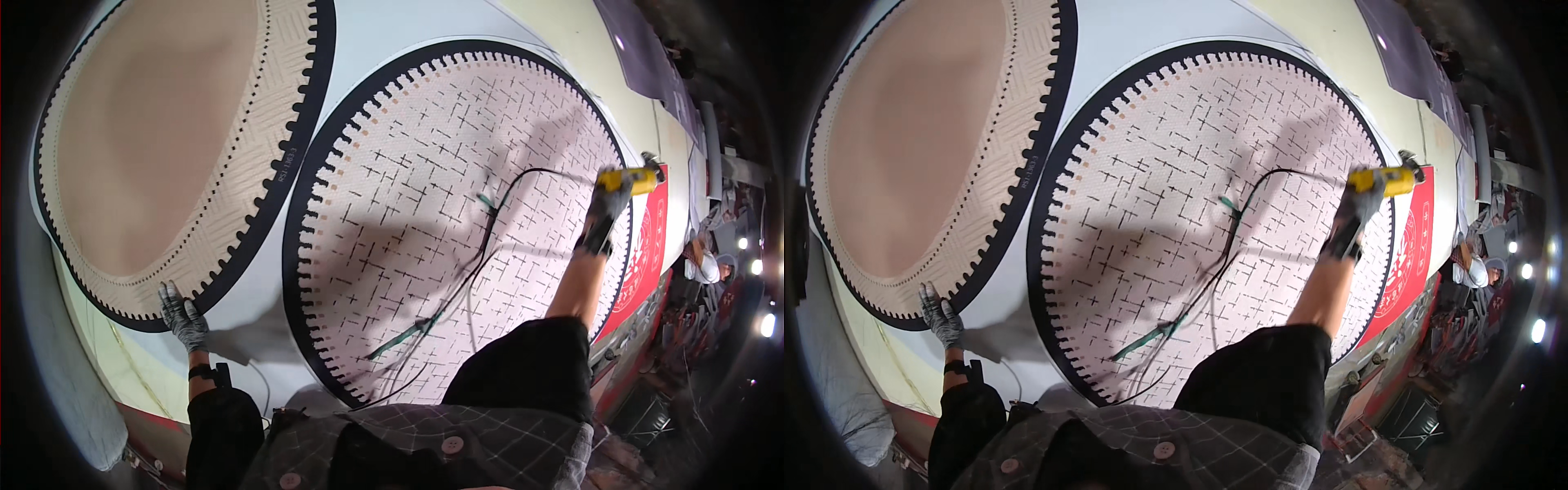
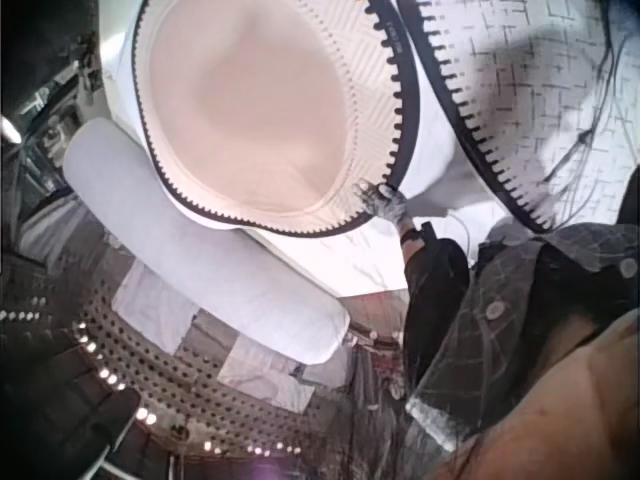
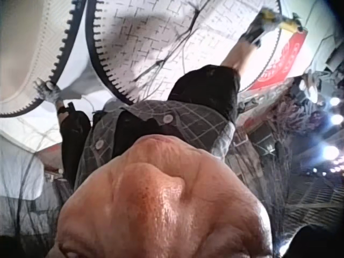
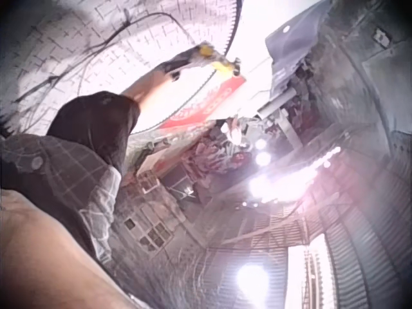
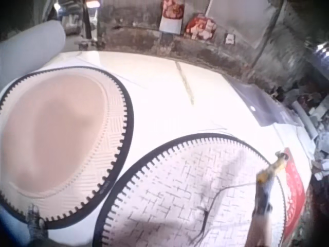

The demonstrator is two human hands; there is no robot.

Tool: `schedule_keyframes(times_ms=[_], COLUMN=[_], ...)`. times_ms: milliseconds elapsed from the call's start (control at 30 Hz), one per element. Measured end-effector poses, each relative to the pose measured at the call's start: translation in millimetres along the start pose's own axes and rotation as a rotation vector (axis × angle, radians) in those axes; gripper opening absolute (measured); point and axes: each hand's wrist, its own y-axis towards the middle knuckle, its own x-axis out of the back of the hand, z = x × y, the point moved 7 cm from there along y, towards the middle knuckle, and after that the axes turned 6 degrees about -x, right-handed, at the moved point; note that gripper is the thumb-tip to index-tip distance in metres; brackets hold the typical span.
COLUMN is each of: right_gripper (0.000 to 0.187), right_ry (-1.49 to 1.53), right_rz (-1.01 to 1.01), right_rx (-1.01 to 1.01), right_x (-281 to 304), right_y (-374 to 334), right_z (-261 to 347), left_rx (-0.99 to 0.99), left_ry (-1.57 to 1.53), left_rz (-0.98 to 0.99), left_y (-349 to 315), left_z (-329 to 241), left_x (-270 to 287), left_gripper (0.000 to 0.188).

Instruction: Using a handheld electric cutter to trim the edges and cut specific shapes out of plastic or foam mats on a large production table.

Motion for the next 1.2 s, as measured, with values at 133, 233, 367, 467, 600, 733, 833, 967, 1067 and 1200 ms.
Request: schedule_keyframes(times_ms=[133,233,367,467,600,733,833,967,1067,1200], right_gripper=[0.046,0.041,0.048,0.052,0.05,0.057,0.056,0.058,0.06,0.063], right_ry=[-0.326,-0.222,-0.179,-0.131,-0.149,-0.1,-0.137,-0.052,-0.073,-0.073], right_rz=[0.009,0.015,-0.052,-0.102,-0.103,-0.112,-0.092,-0.191,-0.272,-0.266], right_rx=[-0.047,-0.293,-0.516,-0.63,-0.604,-0.526,-0.459,-0.413,-0.334,-0.309], right_x=[34,49,71,75,75,73,99,140,176,187], right_y=[-152,-266,-400,-472,-526,-583,-635,-731,-805,-859], right_z=[7,-6,-31,-42,-14,33,79,120,164,172], left_rx=[0.038,0.048,0.042,0.06,0.06,0.117,0.137,-0.031,-0.252,-0.04], left_ry=[0.036,0.093,0.062,0.051,0.041,0.014,-0.05,-0.105,-0.199,-0.76], left_rz=[0.028,0.049,0.013,-0.026,-0.044,-0.02,0.016,-0.204,0.108,-0.124], left_y=[-5,-5,-4,-6,-14,-23,-22,-25,-70,-125], left_z=[6,5,1,6,6,16,9,-18,-164,-208], left_x=[-2,-7,-4,0,2,0,-8,6,14,19], left_gripper=[0.051,0.054,0.052,0.053,0.052,0.054,0.056,0.049,0.043,0.054])
